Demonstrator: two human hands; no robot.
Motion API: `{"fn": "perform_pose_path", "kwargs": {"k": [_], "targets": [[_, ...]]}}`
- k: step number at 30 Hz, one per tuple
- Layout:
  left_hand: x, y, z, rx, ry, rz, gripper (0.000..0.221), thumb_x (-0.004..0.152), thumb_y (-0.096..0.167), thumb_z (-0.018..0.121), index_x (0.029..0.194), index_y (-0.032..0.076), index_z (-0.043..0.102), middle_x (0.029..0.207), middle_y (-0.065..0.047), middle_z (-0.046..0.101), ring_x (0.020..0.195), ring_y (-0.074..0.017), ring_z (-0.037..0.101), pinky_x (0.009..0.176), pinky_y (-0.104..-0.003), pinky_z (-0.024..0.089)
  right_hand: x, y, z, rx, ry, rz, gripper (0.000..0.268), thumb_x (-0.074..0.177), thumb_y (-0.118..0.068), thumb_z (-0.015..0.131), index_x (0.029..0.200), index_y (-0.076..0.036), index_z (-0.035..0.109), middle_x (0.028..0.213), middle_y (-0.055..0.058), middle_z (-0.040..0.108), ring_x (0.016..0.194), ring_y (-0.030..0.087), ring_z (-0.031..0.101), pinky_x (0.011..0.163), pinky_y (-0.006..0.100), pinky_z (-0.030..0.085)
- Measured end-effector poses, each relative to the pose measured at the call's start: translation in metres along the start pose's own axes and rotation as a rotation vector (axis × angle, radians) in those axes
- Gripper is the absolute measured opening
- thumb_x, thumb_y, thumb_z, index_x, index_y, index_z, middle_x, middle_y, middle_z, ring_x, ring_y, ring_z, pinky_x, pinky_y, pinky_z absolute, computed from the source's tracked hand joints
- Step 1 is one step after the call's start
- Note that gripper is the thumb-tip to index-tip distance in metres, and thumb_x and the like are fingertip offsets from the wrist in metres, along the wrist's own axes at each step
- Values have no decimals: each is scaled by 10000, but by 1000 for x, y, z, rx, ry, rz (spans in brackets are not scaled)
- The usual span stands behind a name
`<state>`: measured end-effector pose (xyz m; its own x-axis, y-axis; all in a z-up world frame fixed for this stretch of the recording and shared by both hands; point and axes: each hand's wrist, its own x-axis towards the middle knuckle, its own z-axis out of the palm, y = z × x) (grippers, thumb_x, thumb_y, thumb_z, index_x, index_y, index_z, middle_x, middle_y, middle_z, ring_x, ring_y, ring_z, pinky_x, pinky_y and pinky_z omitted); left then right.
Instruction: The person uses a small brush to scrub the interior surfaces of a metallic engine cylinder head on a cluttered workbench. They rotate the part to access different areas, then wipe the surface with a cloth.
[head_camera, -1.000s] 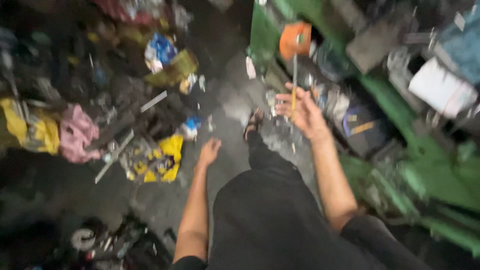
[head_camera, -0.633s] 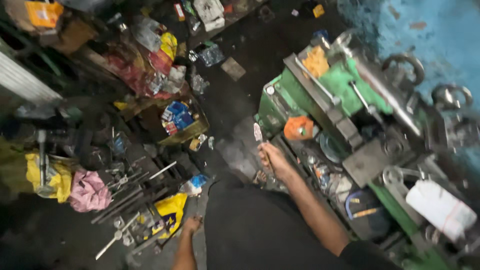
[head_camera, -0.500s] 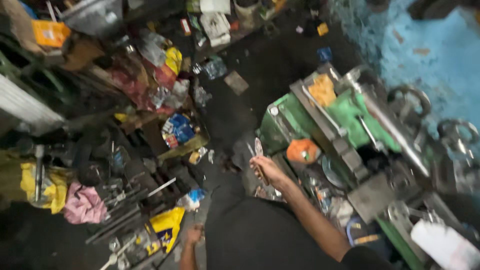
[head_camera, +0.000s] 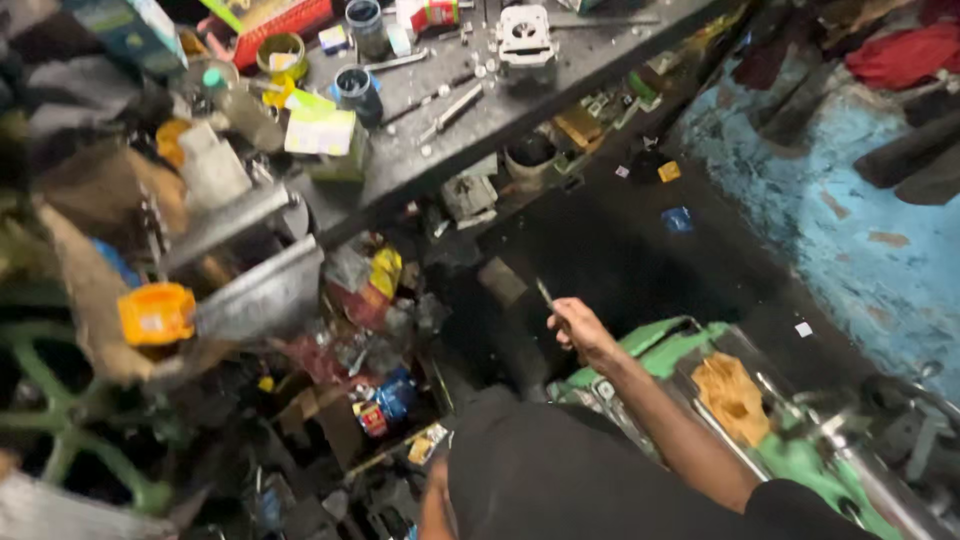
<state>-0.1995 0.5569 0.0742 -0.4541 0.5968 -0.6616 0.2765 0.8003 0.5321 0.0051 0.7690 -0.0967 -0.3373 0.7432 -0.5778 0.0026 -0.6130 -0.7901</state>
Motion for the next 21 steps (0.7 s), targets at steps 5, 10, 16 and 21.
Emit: {"fn": "perform_pose_path", "kwargs": {"k": [5,10,16,21], "targets": [[147,78,-32,58,79,328,559,995,536,570,1209,29,668,1180,-267,701,1149,-444,649,959,-473,525,61,-79,-9,5,26,-210,204,1024,-148,501,1210,-66,503,1033,98,645,661,186,618,581,353,516],[264,137,-13,-266,-9,476,346,998,355,623,1228,103,680,1036,-128,784,952,-232,746,852,-347,573,88,-165,-32,397,-75,-310,365,1033,-141,442,1357,-3,534,1191,151,651,1090,300,693,955,445,564],[356,192,41,-423,-87,595,304,992,240,655,1264,104,659,971,-35,737,855,-92,653,772,-258,535,190,-257,-75,547,-168,-564,479,900,66,605,1351,-75,532,1255,100,643,1341,280,568,1156,465,452],[389,258,71,-455,46,599,324,966,213,705,1269,107,669,923,-29,673,828,-76,573,748,-246,502,283,-304,-101,446,-353,-648,156,1082,-115,581,1234,-104,545,1064,85,628,1196,299,641,1048,457,503]]}}
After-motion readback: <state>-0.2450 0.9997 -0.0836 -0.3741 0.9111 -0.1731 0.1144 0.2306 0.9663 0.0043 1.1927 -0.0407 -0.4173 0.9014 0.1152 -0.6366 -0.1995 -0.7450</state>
